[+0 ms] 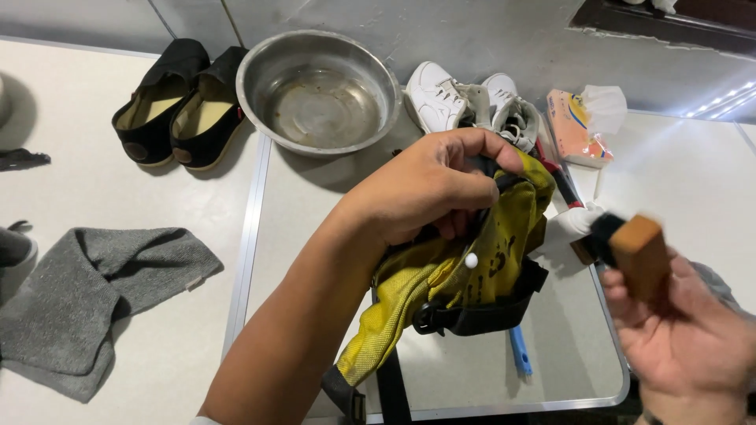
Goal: The person scrubs a yellow and black bag with a blue toothbrush and a cleaning solution. They wipe the bag with a grey cloth, then use a wooden brush to scrub the surface. The person continues to scrub different areas of the bag with the toothbrush and applies more cleaning solution.
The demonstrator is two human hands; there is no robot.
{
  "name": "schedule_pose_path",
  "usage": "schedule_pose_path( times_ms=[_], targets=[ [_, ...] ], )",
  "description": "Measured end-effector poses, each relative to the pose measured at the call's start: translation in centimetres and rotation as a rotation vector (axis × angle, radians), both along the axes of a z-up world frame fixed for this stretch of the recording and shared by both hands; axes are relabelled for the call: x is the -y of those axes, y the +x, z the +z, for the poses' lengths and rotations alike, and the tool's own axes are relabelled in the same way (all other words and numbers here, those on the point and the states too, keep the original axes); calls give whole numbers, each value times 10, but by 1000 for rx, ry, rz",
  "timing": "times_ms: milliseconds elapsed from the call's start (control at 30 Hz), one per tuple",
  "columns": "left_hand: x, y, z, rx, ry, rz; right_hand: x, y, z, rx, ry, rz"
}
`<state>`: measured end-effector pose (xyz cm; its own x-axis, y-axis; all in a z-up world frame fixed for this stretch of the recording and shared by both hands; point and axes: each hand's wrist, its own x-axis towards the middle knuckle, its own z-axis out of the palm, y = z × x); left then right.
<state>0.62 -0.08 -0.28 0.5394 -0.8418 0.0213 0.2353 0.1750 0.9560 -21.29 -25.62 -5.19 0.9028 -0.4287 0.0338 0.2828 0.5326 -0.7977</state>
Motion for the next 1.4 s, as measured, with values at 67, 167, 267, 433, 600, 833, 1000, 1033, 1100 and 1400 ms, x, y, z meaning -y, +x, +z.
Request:
schedule_pose_path(
  times_ms=[67, 167, 267, 433, 600, 833, 1000, 1033, 1100, 1400],
  targets=[
    [0, -1, -1, 5, 10, 9, 0, -15, -24, -79, 76, 29],
    [1, -3, 1, 22, 18, 5, -42, -20, -16, -42, 181, 154],
    [-1, -4, 3, 44, 22, 3, -60, -22, -24, -37, 87, 119],
    [5, -5, -3, 41, 21, -1, -70, -16, -33, -137, -355, -154],
    [7, -6, -4, 13, -20, -11, -89, 10, -11, -160, -741, -206],
    [7, -3, -5, 3, -5, 4, -96, 11, 6, 16, -1668, -382],
    [6, -7, 1, 67, 16, -6, -118, 11, 15, -160, -1553, -384],
    [6, -7, 1, 67, 16, -2, -124, 11, 19, -157, -1553, -382],
    [6, -7, 2, 74, 33, -7, -136, 9, 30, -148, -1424, -296],
    [9, -5, -4, 71, 4, 6, -113, 18, 13, -82, -1703, -477]
  ],
)
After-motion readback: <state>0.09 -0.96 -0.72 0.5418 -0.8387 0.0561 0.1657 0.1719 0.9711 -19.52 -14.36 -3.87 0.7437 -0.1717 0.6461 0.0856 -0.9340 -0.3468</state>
